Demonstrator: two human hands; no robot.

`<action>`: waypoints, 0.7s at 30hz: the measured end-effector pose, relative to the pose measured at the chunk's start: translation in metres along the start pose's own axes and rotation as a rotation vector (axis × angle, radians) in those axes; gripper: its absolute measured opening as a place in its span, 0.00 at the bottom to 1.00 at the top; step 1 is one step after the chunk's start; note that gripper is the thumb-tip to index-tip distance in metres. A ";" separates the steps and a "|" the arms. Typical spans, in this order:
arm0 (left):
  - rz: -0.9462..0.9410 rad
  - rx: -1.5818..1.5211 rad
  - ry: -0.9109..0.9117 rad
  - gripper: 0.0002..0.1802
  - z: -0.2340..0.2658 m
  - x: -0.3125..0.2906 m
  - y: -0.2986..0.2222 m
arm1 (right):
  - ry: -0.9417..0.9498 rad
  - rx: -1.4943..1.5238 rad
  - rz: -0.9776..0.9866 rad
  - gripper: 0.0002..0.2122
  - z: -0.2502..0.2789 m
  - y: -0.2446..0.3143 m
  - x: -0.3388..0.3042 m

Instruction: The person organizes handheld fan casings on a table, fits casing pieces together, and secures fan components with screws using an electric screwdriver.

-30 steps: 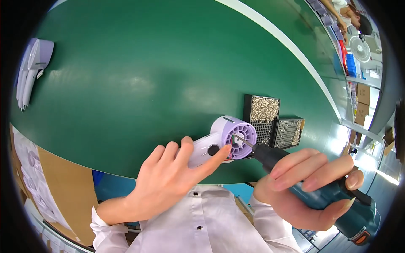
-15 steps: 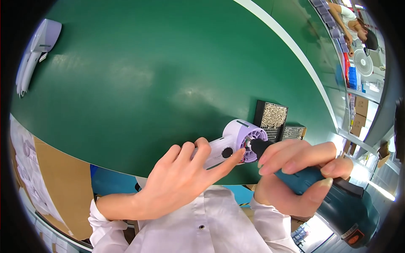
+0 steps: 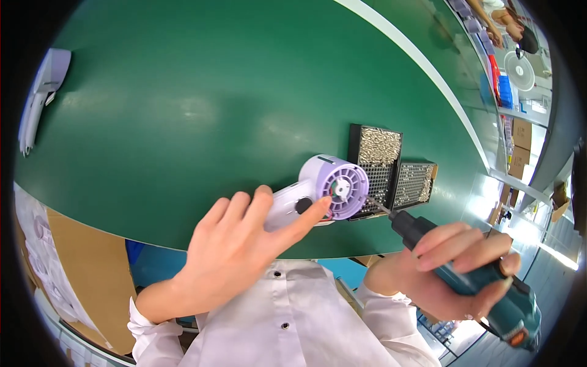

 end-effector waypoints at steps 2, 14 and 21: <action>-0.002 -0.001 -0.002 0.38 0.001 0.004 -0.002 | -0.017 -0.058 0.007 0.15 0.019 -0.003 -0.010; 0.022 0.006 0.026 0.38 -0.007 0.004 -0.009 | -0.161 -0.089 -0.170 0.10 0.049 -0.016 -0.028; 0.028 0.002 0.055 0.38 -0.006 0.008 -0.012 | -0.151 -0.102 -0.193 0.11 0.055 -0.022 -0.033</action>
Point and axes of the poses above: each hand's wrist, its own x-axis towards the middle knuckle, its own z-axis out of the back of the hand, y = z × x, the point moved 3 cm from there along x, towards the middle knuckle, and after that the axes turned 13 degrees about -z, right-handed, at the moved point
